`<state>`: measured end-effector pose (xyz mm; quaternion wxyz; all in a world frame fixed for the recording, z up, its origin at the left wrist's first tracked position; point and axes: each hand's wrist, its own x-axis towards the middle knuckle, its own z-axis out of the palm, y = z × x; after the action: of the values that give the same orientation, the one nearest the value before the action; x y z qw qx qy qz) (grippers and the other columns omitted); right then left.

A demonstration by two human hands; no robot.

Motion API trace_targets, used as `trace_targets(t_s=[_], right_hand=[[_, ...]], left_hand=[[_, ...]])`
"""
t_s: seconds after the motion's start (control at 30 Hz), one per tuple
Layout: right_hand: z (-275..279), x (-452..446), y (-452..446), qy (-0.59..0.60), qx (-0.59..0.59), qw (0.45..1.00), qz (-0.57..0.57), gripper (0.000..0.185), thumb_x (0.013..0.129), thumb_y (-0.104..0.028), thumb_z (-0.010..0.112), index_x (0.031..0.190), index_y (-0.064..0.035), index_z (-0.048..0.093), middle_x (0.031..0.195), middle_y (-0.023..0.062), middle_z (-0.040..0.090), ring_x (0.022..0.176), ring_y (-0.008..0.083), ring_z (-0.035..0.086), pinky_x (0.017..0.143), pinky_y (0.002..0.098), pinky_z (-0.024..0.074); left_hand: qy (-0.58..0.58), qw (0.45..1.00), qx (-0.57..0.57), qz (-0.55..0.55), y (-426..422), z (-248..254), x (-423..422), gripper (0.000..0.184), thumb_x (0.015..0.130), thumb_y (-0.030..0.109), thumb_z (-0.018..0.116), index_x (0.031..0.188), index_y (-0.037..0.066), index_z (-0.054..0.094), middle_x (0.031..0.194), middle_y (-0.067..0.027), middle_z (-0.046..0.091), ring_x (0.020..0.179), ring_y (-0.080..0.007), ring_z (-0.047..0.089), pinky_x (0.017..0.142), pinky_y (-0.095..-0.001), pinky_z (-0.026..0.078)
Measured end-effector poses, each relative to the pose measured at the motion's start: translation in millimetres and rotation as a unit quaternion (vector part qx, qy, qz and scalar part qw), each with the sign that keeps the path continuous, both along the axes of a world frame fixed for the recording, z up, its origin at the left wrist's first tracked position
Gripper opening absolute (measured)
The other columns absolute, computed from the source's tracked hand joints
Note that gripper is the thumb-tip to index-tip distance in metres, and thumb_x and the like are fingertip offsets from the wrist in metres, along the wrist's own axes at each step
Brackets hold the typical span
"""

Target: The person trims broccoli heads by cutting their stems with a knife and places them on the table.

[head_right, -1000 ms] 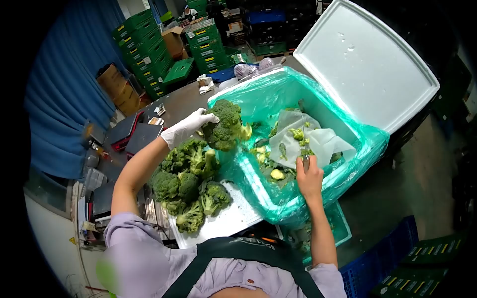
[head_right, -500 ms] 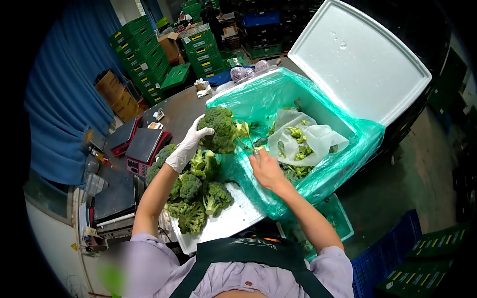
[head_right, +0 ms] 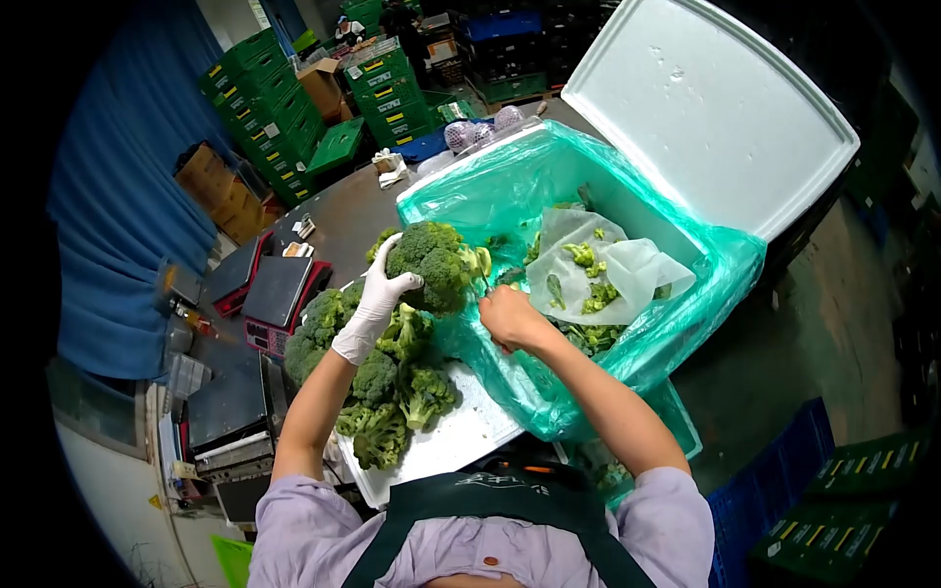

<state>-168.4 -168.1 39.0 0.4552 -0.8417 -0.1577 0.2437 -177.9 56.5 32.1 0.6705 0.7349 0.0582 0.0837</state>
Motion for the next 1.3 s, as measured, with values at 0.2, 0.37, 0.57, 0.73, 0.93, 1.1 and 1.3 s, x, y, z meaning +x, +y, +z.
trace_targets(t_s=[0.2, 0.37, 0.57, 0.73, 0.93, 1.1, 1.3], right_hand=[[-38, 30, 13, 0.153, 0.015, 0.987, -0.053, 0.033, 0.084, -0.019, 0.043, 0.062, 0.0047, 0.051, 0.053, 0.0132, 0.054, 0.040, 0.0204, 0.051, 0.040, 0.0347, 0.0434], [-9, -3, -21, 0.048, 0.025, 0.998, -0.042, 0.036, 0.086, -0.021, 0.043, 0.064, 0.0069, 0.052, 0.054, 0.0174, 0.057, 0.040, 0.0251, 0.055, 0.044, 0.0373, 0.0473], [-21, -20, -70, -0.181, 0.068, 0.974, -0.118, 0.024, 0.090, -0.023, 0.051, 0.090, 0.0004, 0.050, 0.056, 0.0101, 0.057, 0.036, 0.0172, 0.051, 0.036, 0.0319, 0.0396], [9, -52, -81, -0.243, 0.113, 0.955, -0.124, 0.022, 0.087, -0.018, 0.057, 0.087, 0.0013, 0.046, 0.068, 0.0244, 0.058, 0.064, 0.0440, 0.058, 0.054, 0.0460, 0.0432], [5, -65, -61, -0.308, 0.099, 0.939, -0.121, 0.022, 0.088, -0.017, 0.056, 0.090, 0.0009, 0.044, 0.066, 0.0263, 0.057, 0.061, 0.0455, 0.056, 0.052, 0.0482, 0.0426], [-16, -61, -38, -0.256, 0.073, 0.958, -0.111, 0.028, 0.088, -0.020, 0.054, 0.094, 0.0046, 0.042, 0.065, 0.0303, 0.058, 0.061, 0.0480, 0.058, 0.056, 0.0527, 0.0472], [-24, -58, -24, -0.237, 0.015, 0.968, -0.082, 0.030, 0.089, -0.020, 0.053, 0.092, 0.0073, 0.041, 0.062, 0.0314, 0.055, 0.060, 0.0488, 0.056, 0.053, 0.0543, 0.0442]], left_hand=[[-0.007, 1.000, -0.013, 0.010, 0, -3, -9, 0.065, 0.068, -0.001, 0.062, 0.129, 0.007, 0.042, 0.105, -0.0081, 0.058, 0.086, -0.0138, 0.059, 0.077, -0.0277, 0.050], [0.024, 0.999, -0.030, 0.035, 21, -12, -9, 0.074, 0.068, 0.006, 0.062, 0.137, 0.006, 0.035, 0.090, -0.0053, 0.060, 0.071, -0.0111, 0.056, 0.062, -0.0237, 0.046], [-0.008, 0.991, -0.136, -0.012, 59, -7, 6, 0.089, 0.066, 0.012, 0.058, 0.144, 0.003, 0.019, 0.070, -0.0001, 0.056, 0.061, -0.0083, 0.050, 0.051, -0.0215, 0.039], [-0.065, 0.960, -0.240, -0.129, 20, 54, -7, 0.084, 0.061, 0.008, 0.054, 0.140, 0.001, 0.026, 0.110, -0.0112, 0.057, 0.100, -0.0216, 0.059, 0.082, -0.0314, 0.052], [-0.129, 0.977, -0.139, -0.101, -1, 32, 5, 0.079, 0.056, 0.005, 0.055, 0.132, 0.003, 0.036, 0.119, -0.0108, 0.051, 0.108, -0.0216, 0.054, 0.091, -0.0319, 0.047], [-0.175, 0.983, 0.014, -0.053, -19, 3, -10, 0.081, 0.050, 0.009, 0.063, 0.128, 0.007, 0.040, 0.116, -0.0075, 0.050, 0.106, -0.0198, 0.051, 0.093, -0.0318, 0.043], [-0.167, 0.985, 0.004, -0.043, -15, -16, -21, 0.082, 0.049, 0.010, 0.063, 0.127, 0.009, 0.035, 0.119, -0.0087, 0.046, 0.110, -0.0210, 0.048, 0.096, -0.0325, 0.040]])
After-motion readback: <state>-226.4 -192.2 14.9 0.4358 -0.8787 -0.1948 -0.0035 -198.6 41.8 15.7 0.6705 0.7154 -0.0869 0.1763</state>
